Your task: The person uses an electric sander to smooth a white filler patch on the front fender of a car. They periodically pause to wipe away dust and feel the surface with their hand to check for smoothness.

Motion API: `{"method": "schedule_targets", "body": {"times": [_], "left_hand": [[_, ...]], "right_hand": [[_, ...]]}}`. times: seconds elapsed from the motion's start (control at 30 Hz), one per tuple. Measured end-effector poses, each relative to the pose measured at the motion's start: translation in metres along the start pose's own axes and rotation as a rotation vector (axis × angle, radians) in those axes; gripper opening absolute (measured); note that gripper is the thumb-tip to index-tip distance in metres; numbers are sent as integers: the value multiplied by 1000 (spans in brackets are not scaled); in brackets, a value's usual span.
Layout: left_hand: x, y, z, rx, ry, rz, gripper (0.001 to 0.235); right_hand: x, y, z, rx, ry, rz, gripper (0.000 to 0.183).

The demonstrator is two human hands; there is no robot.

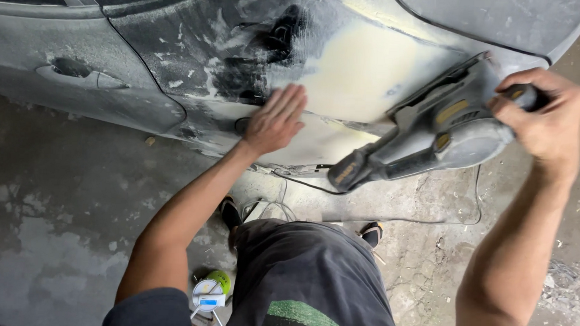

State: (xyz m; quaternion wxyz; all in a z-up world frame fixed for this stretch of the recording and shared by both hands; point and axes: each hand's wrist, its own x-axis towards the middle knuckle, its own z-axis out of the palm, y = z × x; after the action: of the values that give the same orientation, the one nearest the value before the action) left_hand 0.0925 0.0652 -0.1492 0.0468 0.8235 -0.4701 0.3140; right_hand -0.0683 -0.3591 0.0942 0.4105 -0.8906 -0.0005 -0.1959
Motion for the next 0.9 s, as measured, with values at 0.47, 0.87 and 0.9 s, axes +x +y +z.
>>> {"method": "schedule_targets", "body": {"times": [0.47,0.87,0.9], "left_hand": [[147,114,-12,64,39,271,59],[194,33,-17,12,50,119,65],[195,38,-8,35,90,135,67]], "right_hand": [[-3,43,-38,83,70,52,14],[-49,92,-31,119,127,21,11],[-53,89,-30,100,135,-3,13]]}}
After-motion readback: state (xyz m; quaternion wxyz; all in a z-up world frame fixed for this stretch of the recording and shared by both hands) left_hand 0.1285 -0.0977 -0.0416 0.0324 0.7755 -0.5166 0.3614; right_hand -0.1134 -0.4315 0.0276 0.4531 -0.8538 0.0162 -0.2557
